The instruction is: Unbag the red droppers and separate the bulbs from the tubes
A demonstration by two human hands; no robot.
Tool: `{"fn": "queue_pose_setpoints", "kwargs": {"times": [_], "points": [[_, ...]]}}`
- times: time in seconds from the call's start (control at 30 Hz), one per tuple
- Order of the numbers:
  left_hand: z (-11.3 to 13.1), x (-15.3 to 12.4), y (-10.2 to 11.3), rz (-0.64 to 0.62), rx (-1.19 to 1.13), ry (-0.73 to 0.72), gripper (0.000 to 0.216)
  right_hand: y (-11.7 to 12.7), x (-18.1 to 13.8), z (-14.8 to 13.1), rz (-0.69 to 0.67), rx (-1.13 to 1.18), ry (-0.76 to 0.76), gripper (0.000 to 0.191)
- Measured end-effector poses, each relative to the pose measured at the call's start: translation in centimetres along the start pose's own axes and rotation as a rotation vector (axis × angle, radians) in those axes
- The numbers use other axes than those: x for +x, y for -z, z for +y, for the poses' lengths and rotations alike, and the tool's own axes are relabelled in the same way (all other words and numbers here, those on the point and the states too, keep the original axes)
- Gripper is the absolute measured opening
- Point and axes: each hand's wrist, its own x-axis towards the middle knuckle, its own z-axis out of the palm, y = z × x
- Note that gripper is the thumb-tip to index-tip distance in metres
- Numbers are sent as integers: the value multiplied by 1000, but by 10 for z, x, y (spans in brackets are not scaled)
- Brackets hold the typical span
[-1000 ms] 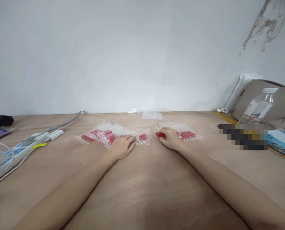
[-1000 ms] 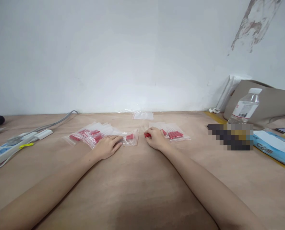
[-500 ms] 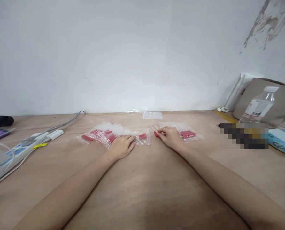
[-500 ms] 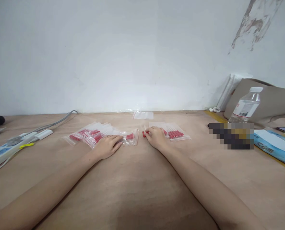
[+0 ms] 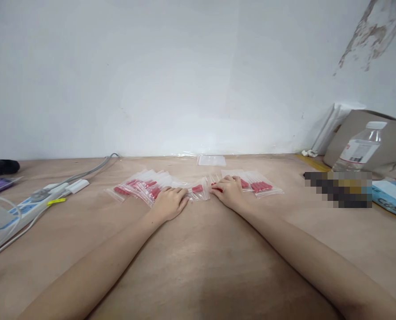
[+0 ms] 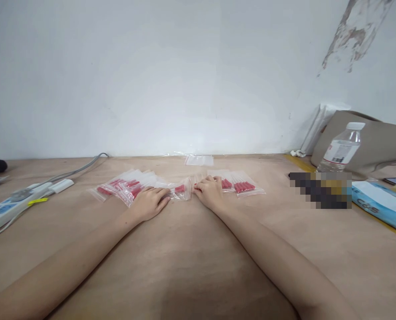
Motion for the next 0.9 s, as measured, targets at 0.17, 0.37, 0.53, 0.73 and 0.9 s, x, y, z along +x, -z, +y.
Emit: {"fn": "queue_pose_setpoints", "kwargs": {"times": [0.17, 0.37, 0.53, 0.73, 0.9], "points": [[-1, 0, -1, 8, -5, -13, 30, 5, -1, -5, 67, 15, -11, 18], [3, -8, 5, 31, -74, -90, 33, 17, -5, -15, -49, 107, -8, 14], [9, -17, 11, 39, -178, -114, 32, 24, -10, -23, -213, 113, 129, 21], [9, -23, 6, 82, -321, -44, 33, 30, -8, -36, -302, 68, 118, 21], [7, -23, 5, -31, -274, -66, 42, 31, -9, -36, -303, 249, 39, 22]]}}
